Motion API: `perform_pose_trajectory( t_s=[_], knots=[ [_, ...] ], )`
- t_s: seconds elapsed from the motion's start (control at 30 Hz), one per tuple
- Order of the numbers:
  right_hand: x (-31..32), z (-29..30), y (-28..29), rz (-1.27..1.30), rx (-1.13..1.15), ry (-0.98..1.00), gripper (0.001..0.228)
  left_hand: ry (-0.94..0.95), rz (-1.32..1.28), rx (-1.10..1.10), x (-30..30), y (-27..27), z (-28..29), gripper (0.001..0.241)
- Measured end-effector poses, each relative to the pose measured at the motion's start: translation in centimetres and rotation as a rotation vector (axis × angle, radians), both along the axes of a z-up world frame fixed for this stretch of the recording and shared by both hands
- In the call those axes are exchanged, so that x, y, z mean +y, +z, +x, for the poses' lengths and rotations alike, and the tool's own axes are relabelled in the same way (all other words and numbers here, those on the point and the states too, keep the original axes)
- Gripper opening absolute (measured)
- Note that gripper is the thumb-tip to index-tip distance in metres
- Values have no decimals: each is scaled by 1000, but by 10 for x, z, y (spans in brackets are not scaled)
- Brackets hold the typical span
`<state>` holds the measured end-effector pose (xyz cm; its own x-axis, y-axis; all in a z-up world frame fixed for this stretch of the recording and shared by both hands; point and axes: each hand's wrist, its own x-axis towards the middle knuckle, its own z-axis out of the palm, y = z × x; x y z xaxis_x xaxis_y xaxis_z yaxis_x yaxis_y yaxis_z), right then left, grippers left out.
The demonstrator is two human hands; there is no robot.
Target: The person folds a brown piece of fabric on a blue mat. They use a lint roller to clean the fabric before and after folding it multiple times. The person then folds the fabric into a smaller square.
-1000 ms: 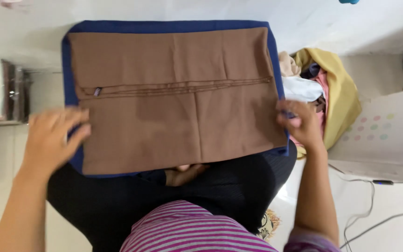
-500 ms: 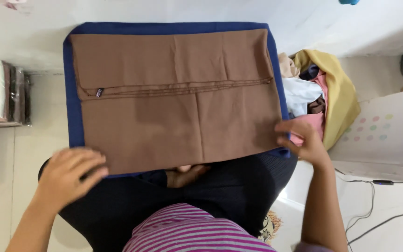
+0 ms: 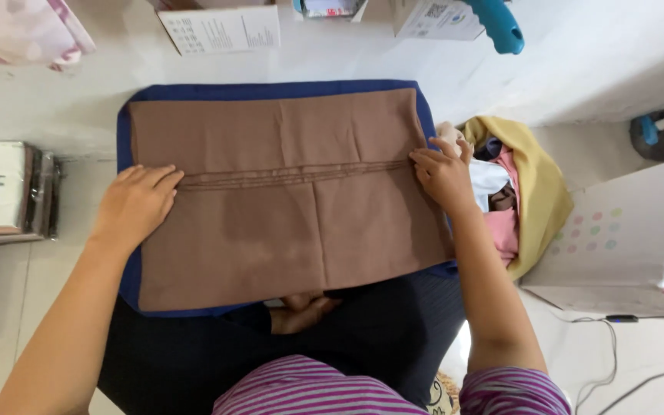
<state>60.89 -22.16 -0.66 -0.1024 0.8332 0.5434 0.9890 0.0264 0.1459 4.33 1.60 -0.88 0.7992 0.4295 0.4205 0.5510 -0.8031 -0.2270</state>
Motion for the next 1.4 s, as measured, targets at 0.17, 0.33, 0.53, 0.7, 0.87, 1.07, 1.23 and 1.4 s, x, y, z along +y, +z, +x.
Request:
perform_pose_trajectory(
  t_s=[0.17, 0.33, 0.53, 0.7, 0.87, 1.07, 1.23, 1.4],
  knots=[
    [9, 6, -16, 150, -66, -71, 10, -23, 101, -47, 17, -24, -8, 18],
    [-1, 12, -15, 152, -70, -68, 9, -32, 102, -79, 6, -9, -12, 15],
    [-24, -5, 2, 118, -78, -47, 14, -32, 52, -59, -18, 15, -15, 14],
    [-30, -19, 13, 81, -145, -26, 14, -86, 49, 30, -18, 11, -19, 38],
    [-48, -20, 24, -16, 30, -28, 22, -59, 71, -15, -35, 32, -22, 30],
    [-145, -25, 43, -315, 630, 61, 37, -232, -197, -116, -114, 31, -76, 51],
    [-189, -48, 20, -391, 513, 97, 54, -246, -315, 0, -160, 18, -100, 46],
    [-187, -46, 6, -257, 604, 65, 29, -255, -400, -112, -156, 20, -99, 14]
  ],
)
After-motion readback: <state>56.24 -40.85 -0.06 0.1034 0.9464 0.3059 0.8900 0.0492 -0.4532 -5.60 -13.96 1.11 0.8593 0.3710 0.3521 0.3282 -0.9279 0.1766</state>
